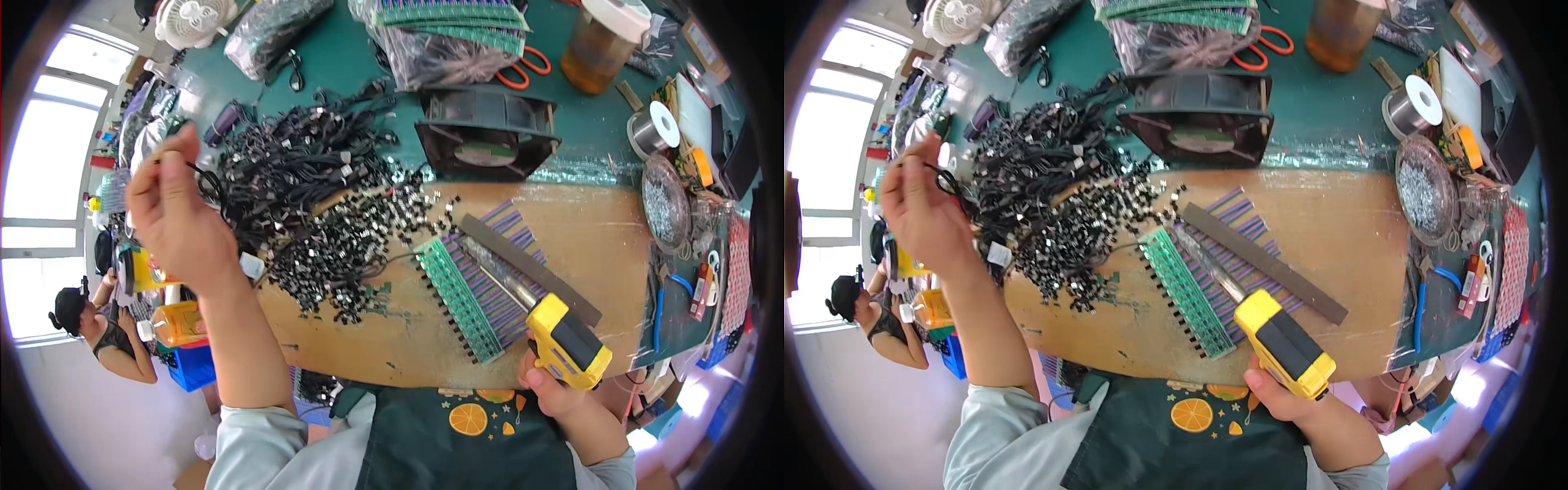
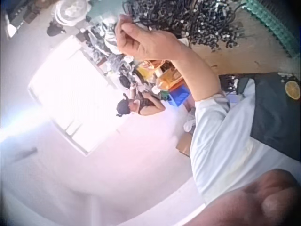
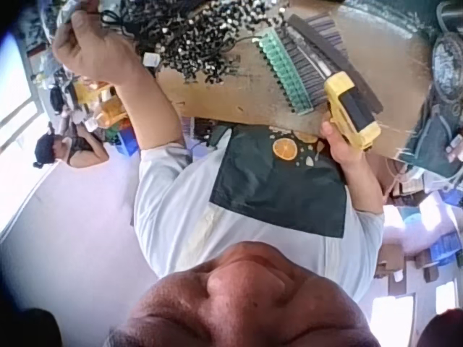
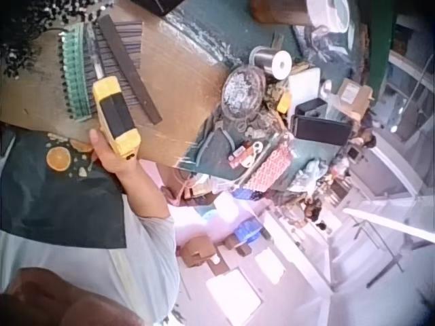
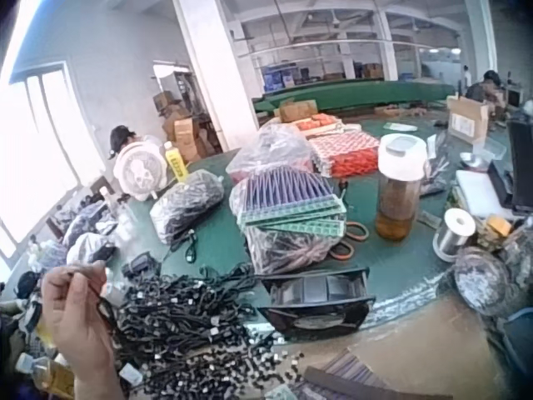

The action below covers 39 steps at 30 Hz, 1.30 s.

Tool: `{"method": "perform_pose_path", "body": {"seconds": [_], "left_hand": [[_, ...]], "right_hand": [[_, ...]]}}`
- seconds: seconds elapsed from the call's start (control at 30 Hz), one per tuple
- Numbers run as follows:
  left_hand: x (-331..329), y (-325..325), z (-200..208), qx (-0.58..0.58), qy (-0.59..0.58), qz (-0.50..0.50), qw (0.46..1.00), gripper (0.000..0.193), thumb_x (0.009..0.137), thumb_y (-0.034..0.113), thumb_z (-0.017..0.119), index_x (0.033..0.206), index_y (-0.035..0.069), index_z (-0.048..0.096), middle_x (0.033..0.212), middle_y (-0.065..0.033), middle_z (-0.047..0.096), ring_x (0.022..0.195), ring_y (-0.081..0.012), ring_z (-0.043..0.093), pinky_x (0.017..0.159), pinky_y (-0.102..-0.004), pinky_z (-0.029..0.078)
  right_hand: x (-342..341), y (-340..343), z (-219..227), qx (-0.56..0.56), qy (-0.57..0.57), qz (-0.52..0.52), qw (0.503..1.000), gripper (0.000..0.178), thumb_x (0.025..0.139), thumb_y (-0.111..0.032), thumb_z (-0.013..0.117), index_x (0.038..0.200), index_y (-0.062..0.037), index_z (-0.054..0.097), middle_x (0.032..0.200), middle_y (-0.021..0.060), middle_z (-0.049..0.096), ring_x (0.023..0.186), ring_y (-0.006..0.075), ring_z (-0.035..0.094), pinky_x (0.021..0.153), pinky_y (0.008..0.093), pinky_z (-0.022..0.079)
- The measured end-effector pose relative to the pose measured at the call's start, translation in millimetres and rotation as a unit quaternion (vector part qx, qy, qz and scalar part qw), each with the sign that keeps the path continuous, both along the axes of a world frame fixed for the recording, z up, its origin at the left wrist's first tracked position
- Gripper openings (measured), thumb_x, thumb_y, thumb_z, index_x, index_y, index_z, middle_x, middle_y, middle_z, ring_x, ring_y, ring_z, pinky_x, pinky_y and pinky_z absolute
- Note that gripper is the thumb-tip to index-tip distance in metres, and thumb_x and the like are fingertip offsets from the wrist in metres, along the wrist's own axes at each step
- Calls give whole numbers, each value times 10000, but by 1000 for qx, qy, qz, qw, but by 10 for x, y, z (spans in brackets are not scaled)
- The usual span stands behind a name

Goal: The person assembles wiring harnesses onto a green circuit component strip by soldering the wires with a soldering iron and securing them with a hot glue gun.

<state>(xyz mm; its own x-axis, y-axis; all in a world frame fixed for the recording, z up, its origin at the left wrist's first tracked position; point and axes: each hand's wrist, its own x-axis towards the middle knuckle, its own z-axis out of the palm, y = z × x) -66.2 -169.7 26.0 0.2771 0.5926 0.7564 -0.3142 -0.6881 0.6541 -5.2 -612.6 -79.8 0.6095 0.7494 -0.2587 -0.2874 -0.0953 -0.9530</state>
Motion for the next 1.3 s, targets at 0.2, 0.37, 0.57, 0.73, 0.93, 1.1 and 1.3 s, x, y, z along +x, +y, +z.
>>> {"method": "perform_pose_path", "body": {"seconds": [0.2,0.37,0.57,0.73,0.93,1.1,1.3], "left_hand": [[-306,-625,539,-29,109,-115,987,131,994,-13,565,1090,10,650,1090,-181,676,937,-241,649,782,-334,526],[-85,-1143,192,213,426,-100,873,152,784,-16,737,926,36,734,885,-93,695,806,-232,662,703,-314,522],[-37,-1388,-415,178,468,-144,854,185,761,-12,747,936,46,733,894,-89,672,769,-269,664,670,-360,534],[29,-1363,-539,202,463,-145,851,176,771,-11,727,933,57,734,887,-89,667,791,-287,669,688,-374,544],[60,-1303,-523,215,490,-164,829,157,782,-13,708,923,52,725,894,-91,674,796,-297,669,698,-388,547],[74,-1255,-482,223,508,-187,811,167,782,-17,694,932,51,722,895,-98,673,799,-311,668,710,-402,547],[109,-1202,-443,230,518,-219,794,181,780,-20,673,944,43,716,906,-114,675,810,-325,670,724,-410,548]], "right_hand": [[67,1,107,-3,30,34,999,102,926,-104,672,979,-52,602,756,37,567,681,165,575,586,336,452],[56,-5,55,-1,-8,27,1000,336,929,-150,690,1182,-13,518,745,46,557,644,156,540,570,315,434],[94,22,178,0,-22,39,999,340,924,-148,691,1188,-7,529,761,51,576,639,157,542,569,313,440],[96,-2,183,-62,8,57,996,152,895,-120,702,1007,-46,631,795,55,610,685,201,591,606,351,476],[90,29,234,-87,-18,50,995,179,871,-165,729,982,-52,646,833,69,621,711,263,603,654,391,491],[83,35,302,-88,-25,14,996,192,847,-155,756,979,-54,662,836,82,622,736,251,625,668,364,505],[76,20,311,-100,-22,15,995,199,837,-157,768,974,-55,667,823,83,620,697,247,621,629,351,501]]}}
